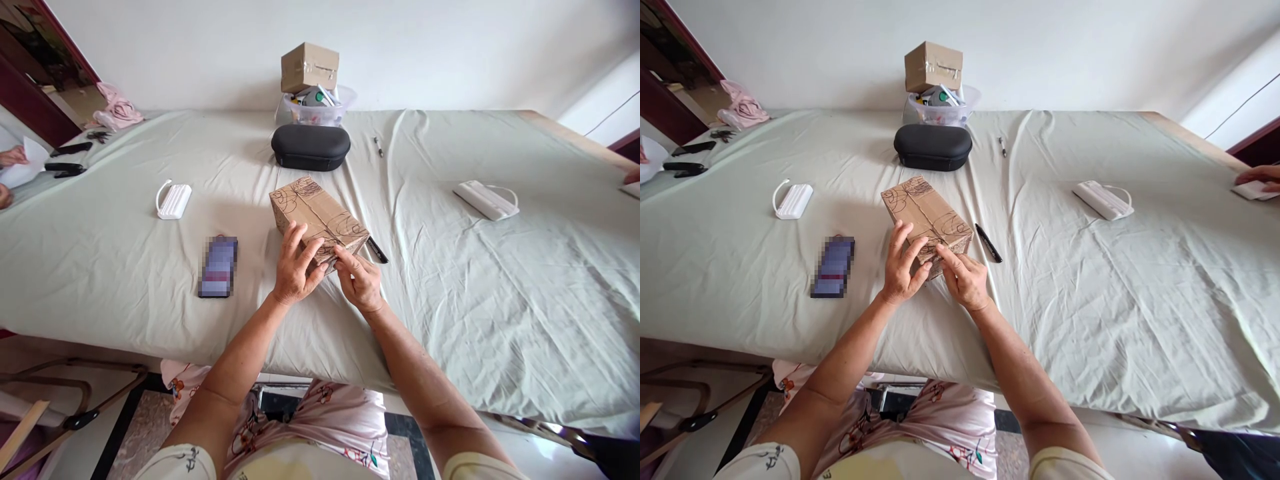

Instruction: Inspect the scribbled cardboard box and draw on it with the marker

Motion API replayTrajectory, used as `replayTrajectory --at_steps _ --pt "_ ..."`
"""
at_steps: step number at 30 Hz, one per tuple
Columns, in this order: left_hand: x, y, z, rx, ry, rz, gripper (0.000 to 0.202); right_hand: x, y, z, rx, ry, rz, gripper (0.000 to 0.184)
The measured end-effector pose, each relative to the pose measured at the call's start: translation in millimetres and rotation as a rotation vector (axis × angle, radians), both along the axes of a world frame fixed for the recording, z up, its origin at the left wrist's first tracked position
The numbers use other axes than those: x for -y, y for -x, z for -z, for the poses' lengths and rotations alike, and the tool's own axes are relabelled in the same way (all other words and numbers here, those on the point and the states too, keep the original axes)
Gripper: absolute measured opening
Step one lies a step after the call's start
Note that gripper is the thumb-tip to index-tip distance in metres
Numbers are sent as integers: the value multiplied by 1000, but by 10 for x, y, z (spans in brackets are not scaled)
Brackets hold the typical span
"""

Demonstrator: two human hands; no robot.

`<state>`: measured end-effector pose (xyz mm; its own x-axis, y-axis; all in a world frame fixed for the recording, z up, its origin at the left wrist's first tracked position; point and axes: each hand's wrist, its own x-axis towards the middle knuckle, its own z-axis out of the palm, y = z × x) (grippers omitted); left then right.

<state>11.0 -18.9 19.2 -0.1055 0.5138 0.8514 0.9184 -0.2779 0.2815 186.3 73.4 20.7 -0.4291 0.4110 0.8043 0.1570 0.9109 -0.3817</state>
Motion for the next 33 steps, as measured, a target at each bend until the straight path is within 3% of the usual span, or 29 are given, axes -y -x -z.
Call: replayTrajectory --at_steps 4,7,13,20,28,33 --pt "-3 6 -16 8 -75 27 44 -71 -17 12 -104 110 98 43" --pt "2 32 -17 22 -32 20 45 -114 -15 13 -169 193 162 45" --pt "22 86 -58 50 -87 8 40 -150 -45 -21 -152 323 257 42" --pt "37 141 -47 112 -54 -116 47 -175 -19 -17 -45 420 186 48" --pt "-7 165 66 301 -77 -67 47 -284 -58 40 74 488 213 63" --pt "-50 141 126 472 -47 34 49 -331 -64 71 -48 518 201 61"
